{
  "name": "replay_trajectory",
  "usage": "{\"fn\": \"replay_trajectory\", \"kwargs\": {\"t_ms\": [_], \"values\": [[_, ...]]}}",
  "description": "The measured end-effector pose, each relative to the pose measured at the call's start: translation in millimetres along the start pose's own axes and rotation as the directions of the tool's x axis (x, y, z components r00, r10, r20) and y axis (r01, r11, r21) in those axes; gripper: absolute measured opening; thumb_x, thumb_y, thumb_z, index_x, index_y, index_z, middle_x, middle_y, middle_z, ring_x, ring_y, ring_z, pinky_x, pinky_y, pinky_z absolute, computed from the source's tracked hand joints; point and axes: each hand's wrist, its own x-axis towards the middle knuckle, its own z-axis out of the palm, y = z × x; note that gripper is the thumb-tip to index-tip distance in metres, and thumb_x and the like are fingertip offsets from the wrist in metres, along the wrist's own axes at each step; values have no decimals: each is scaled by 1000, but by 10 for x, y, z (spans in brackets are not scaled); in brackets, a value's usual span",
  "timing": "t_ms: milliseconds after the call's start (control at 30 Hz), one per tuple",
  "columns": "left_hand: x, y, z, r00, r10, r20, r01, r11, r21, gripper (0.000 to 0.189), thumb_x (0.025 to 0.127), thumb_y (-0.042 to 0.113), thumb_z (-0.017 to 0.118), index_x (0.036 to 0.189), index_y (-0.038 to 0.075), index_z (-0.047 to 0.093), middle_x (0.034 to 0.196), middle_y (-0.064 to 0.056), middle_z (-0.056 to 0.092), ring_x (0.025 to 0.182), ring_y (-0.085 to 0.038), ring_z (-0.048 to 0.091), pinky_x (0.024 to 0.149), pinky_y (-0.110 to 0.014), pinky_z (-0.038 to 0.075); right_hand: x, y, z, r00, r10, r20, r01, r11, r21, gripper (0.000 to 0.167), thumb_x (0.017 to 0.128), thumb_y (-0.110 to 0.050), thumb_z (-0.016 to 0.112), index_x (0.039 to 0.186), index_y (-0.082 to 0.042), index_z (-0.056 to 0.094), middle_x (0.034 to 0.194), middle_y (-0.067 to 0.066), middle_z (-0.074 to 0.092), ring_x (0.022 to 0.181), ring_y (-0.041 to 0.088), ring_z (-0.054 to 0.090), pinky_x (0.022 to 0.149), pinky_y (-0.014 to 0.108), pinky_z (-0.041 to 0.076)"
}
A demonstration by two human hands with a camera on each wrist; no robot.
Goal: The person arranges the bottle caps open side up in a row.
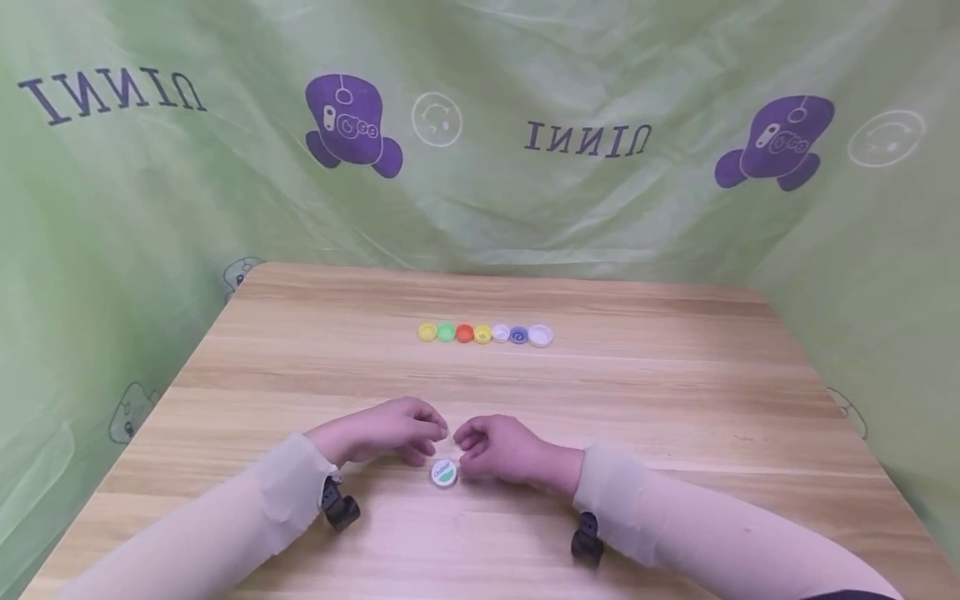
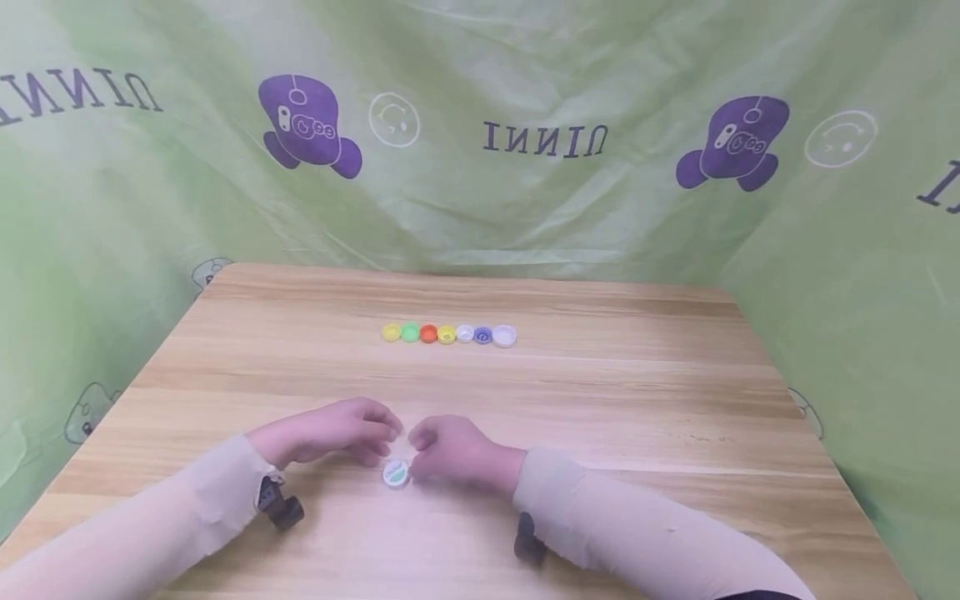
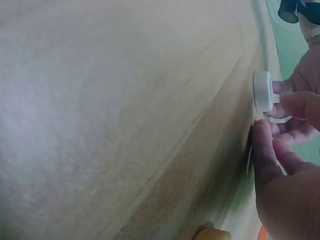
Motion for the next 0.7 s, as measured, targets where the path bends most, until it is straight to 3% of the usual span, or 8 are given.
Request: {"fn": "replay_trajectory", "kwargs": {"t_ms": [133, 267, 433, 700], "values": [[-112, -7, -49, 1000, -29, 6, 29, 999, 45, 32, 100, 13, 62, 122, -11, 62, 106, -15, 64, 90, -25, 69, 76, -38, 63, -83, -45, 8, 1000, 17, 8, -16, 996, -82, 36, 79, -6, 81, 113, -4, 70, 96, -2, 66, 88, 12, 62, 83, 27, 53], [-192, 8, -48, 996, -29, 80, 29, 1000, 5, 32, 100, 10, 60, 121, -14, 61, 101, -18, 64, 84, -25, 72, 74, -37, 64, -135, -70, 42, 999, 8, 32, -5, 996, -93, 39, 74, -4, 83, 111, -5, 70, 95, -2, 65, 85, 12, 62, 80, 26, 53], [-151, -21, 2, 988, 5, 154, 9, 996, -90, 30, 101, 11, 57, 116, -14, 63, 101, -19, 68, 85, -25, 74, 77, -35, 63, -114, -58, 110, 999, -43, 32, 47, 993, -109, 35, 73, 0, 83, 104, -7, 69, 92, -1, 64, 80, 10, 65, 75, 24, 56], [-73, -53, 40, 984, 31, 175, 1, 984, -178, 32, 99, 10, 54, 116, -15, 66, 96, -17, 72, 82, -18, 72, 80, -32, 63, -58, -42, 130, 997, -70, -18, 64, 970, -233, 26, 75, -4, 85, 93, -13, 68, 85, -7, 64, 74, 9, 58, 69, 24, 51]]}}
